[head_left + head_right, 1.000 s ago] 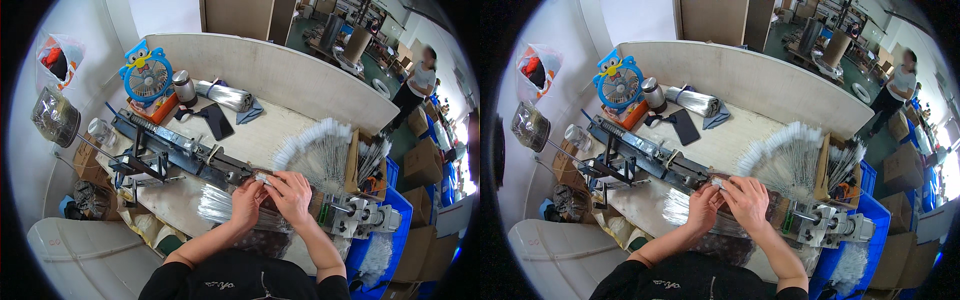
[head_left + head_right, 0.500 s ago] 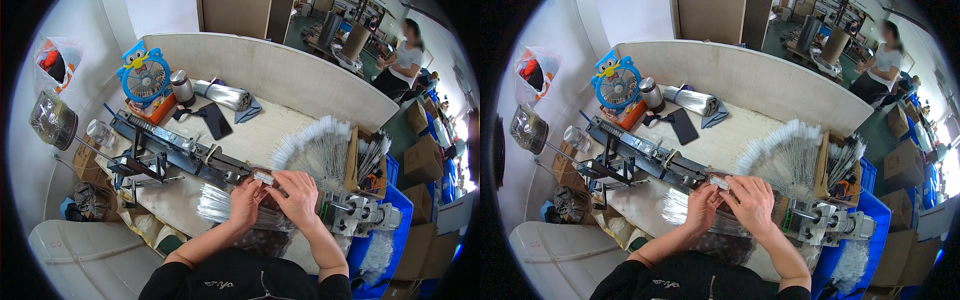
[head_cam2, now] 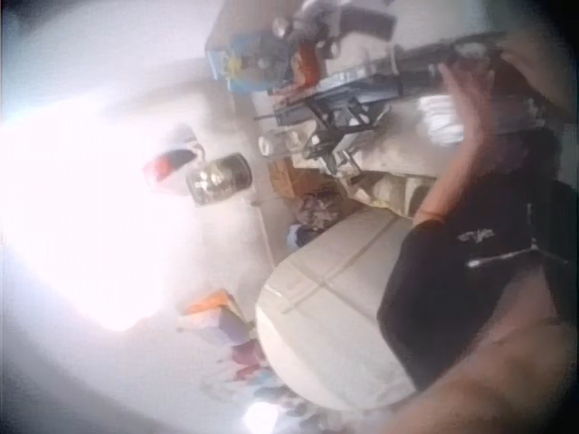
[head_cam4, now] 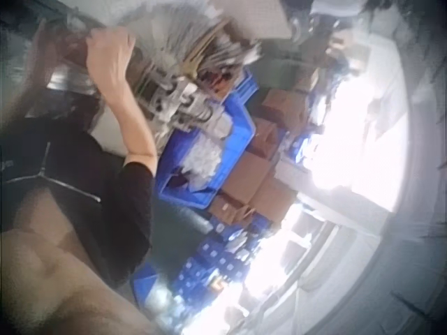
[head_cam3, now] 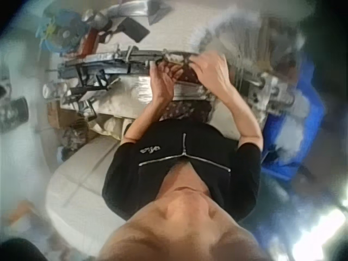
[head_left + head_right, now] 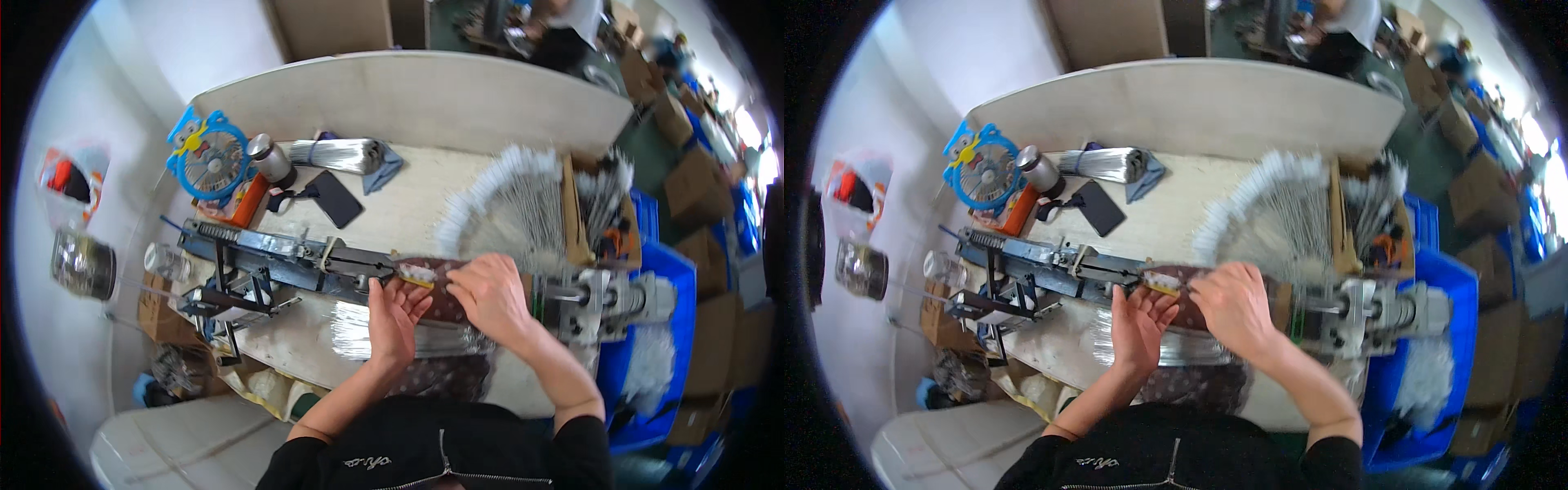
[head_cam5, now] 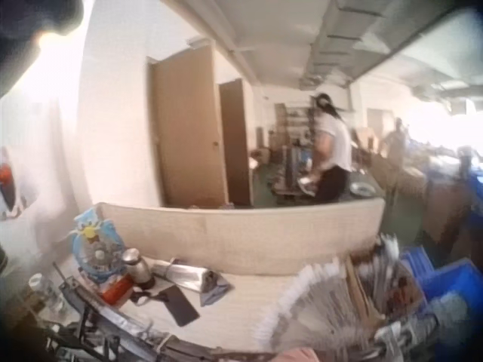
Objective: The person manufactures wire brushes by loading metal wire rods and bristle material into a twisting machine and removing the assembled wire brushes.
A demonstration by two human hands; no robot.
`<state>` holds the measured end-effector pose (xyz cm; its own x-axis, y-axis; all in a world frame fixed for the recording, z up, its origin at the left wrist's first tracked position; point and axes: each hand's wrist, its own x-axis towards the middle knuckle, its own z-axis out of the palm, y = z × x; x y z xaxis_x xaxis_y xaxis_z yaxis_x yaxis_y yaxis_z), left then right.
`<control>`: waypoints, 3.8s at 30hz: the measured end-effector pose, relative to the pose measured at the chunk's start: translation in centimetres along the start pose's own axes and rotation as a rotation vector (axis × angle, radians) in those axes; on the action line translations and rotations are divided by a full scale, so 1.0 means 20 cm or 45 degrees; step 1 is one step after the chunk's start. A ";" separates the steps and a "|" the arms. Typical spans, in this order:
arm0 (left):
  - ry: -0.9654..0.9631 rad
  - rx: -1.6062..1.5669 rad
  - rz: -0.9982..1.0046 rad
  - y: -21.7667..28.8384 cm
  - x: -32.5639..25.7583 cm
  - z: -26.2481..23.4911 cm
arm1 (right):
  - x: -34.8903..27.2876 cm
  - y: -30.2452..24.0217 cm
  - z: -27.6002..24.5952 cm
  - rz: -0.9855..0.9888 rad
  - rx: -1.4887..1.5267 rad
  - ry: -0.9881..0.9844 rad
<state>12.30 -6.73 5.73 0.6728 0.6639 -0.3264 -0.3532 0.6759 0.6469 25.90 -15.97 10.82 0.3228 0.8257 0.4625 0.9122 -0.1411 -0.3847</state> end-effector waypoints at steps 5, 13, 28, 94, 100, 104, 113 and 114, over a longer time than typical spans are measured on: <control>0.024 0.212 -0.150 -0.01 -0.04 -0.03 | -0.08 0.01 -0.03 -0.005 0.130 0.079; 0.648 0.184 0.329 0.30 -0.13 -0.74 | -0.34 0.09 0.13 0.161 0.134 -0.599; 0.980 -0.044 0.684 0.54 -0.25 -1.60 | -0.28 0.08 0.08 0.154 -0.053 -0.683; -0.798 1.889 1.197 -0.01 0.08 0.03 | -0.07 0.37 -0.26 0.022 0.270 -0.207; -0.015 0.925 0.117 0.16 -0.10 -0.18 | 0.18 0.11 0.12 -0.105 0.391 -0.272; 0.193 0.547 0.039 0.24 -0.09 -0.29 | 0.22 -0.02 0.28 -0.060 0.289 -0.189; 0.172 1.952 -0.009 0.16 0.05 -0.28 | 0.25 -0.12 0.27 0.019 0.130 -0.283; 0.185 1.963 -0.005 0.17 0.04 -0.25 | 0.25 -0.11 0.27 -0.006 0.115 -0.270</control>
<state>8.36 -2.24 4.27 0.5730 0.7490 -0.3326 0.6991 -0.2349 0.6753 24.08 -8.64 9.63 0.2499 0.9240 0.2896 0.8842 -0.0958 -0.4572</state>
